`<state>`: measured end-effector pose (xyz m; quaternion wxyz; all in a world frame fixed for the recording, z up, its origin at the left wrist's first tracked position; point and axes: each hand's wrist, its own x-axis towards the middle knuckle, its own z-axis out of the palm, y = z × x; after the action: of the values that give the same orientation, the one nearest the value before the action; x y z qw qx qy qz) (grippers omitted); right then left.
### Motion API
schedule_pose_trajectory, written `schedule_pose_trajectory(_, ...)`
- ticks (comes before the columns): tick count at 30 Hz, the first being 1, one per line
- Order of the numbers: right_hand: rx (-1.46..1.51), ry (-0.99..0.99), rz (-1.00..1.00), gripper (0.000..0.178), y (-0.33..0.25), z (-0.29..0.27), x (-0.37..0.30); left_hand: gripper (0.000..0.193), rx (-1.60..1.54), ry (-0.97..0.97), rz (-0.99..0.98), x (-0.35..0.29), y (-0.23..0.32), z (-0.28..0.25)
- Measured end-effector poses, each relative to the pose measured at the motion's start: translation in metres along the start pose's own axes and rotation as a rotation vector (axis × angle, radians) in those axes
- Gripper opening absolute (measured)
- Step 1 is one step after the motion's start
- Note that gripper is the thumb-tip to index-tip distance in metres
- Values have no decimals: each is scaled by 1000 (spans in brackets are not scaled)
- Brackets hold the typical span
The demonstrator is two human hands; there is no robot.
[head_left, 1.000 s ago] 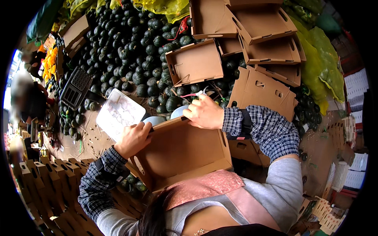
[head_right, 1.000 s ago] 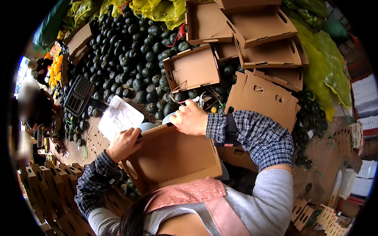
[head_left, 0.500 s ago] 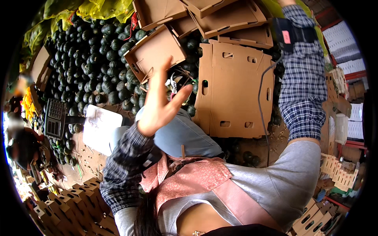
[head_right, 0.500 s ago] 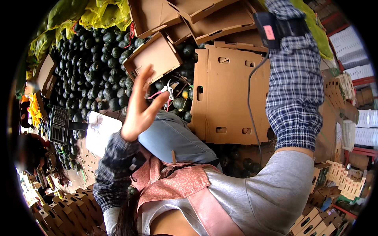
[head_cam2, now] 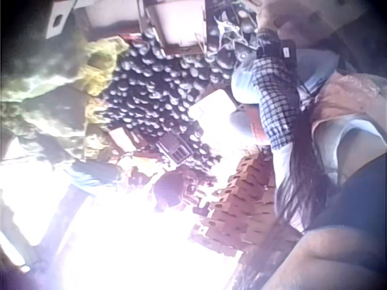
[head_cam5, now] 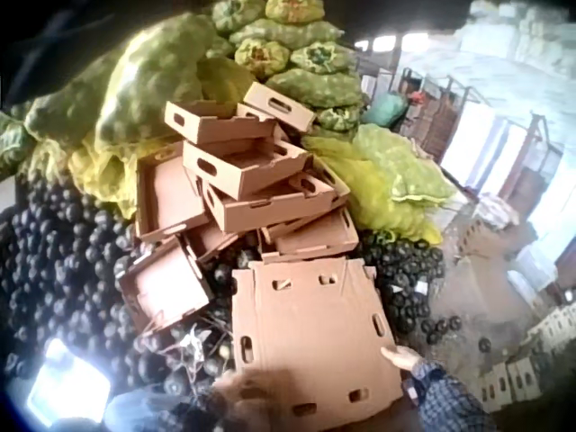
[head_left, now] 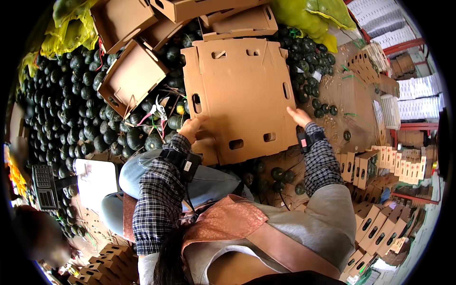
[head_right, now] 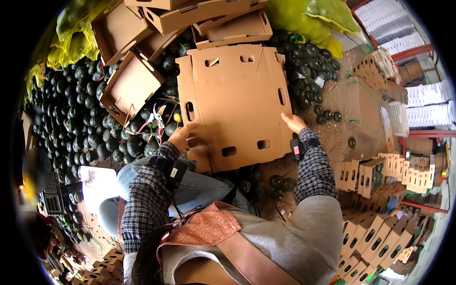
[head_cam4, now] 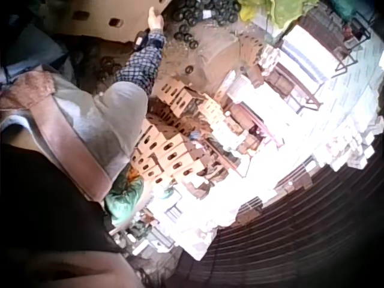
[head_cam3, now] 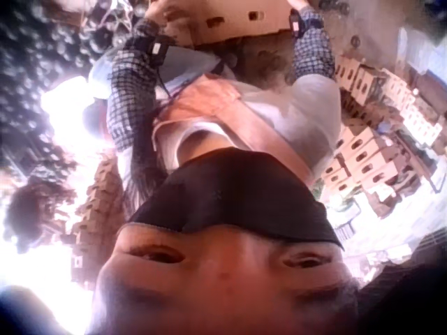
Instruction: The person folds cardboard boxes by hand and then uses shears to trim the stems of green squash before placing the squash into the assembled boxes on a scale.
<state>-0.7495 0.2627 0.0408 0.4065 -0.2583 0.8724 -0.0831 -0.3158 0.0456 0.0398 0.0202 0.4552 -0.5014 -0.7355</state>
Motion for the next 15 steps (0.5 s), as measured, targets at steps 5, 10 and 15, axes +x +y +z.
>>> schedule_pose_trajectory(5,197,-117,-316,58,-36,-106,-98,40,490,186,471,-64,44,-37)
schedule_pose_trajectory(10,633,444,-1223,49,-111,-99,-191,55,-79,143,992,-182,114,-104)
schedule_pose_trajectory(15,1361,530,-1229,24,-279,13,-190,52,-238,922,1216,-260,106,-149)
